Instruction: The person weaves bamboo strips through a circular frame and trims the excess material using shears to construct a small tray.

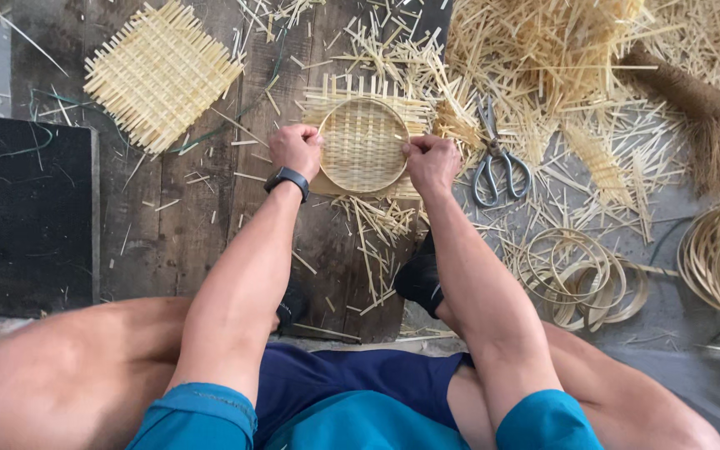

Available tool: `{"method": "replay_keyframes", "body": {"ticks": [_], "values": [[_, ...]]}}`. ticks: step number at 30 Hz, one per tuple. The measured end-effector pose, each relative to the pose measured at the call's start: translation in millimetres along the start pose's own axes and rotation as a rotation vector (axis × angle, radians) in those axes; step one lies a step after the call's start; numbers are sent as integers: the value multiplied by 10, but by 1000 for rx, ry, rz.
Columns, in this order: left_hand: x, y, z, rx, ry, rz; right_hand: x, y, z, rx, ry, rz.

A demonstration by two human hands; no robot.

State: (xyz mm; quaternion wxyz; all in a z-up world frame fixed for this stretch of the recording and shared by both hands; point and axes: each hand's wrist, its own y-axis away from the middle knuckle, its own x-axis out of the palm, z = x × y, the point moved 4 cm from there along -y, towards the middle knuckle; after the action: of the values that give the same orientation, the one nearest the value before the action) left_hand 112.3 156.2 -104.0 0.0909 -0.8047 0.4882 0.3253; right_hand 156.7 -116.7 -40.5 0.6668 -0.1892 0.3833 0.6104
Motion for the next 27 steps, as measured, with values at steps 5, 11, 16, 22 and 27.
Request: {"method": "replay_keyframes", "body": {"ticks": [5, 11, 16, 22, 27], "values": [[25, -86, 54, 69, -32, 20, 1, 18, 17, -10, -9, -25], [70, -197, 146, 4, 75, 109, -9, -24, 5, 16, -27, 2], [24, -175, 80, -115, 151, 140, 20, -59, -65, 53, -107, 55], [-27, -123, 38, -91, 119, 114, 174, -175, -386, 182, -517, 294], [-22, -160, 55, -85, 125, 139, 124, -313, -426, 134, -380, 303]]}}
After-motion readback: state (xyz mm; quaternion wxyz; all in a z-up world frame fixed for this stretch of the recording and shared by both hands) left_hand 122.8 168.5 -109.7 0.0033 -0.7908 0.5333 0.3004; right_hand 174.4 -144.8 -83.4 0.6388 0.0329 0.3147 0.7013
